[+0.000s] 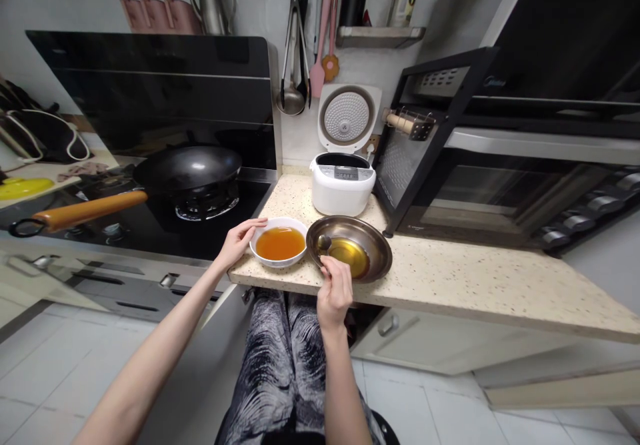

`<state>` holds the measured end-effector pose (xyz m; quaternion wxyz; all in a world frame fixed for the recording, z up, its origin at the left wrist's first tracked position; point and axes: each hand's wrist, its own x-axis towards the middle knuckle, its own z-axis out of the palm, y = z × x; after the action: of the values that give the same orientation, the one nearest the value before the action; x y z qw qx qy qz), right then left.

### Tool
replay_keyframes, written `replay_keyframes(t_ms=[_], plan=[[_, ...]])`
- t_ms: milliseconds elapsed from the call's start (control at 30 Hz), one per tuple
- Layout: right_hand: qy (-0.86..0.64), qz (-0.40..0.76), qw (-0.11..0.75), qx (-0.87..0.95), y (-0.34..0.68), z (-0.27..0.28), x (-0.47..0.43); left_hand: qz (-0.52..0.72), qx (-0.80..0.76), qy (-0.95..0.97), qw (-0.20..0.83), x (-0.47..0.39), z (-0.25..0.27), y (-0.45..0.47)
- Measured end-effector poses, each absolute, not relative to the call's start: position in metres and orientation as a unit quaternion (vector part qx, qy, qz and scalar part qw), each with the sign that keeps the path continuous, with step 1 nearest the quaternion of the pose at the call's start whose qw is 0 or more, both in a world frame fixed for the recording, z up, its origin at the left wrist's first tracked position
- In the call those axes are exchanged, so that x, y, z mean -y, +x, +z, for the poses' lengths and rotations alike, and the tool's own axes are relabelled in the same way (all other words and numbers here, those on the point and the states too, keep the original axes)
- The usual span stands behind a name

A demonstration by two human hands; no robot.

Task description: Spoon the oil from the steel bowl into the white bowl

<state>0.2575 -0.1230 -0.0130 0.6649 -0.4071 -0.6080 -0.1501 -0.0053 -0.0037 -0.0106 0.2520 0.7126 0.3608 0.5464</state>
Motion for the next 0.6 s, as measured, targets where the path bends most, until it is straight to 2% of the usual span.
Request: replay_keyframes(t_ms=[467,600], plan=[[-0.358,-0.149,0.563,0.730,0.280,-0.012,0.126,0.544,-0.361,0.714,0.251,0.005,-0.010,-0.005],[-0.361,-0.155,0.560,0.729,0.283,-0.012,0.128,0.540,-0.361,0.719,0.248,0.004,-0.010,-0.006]])
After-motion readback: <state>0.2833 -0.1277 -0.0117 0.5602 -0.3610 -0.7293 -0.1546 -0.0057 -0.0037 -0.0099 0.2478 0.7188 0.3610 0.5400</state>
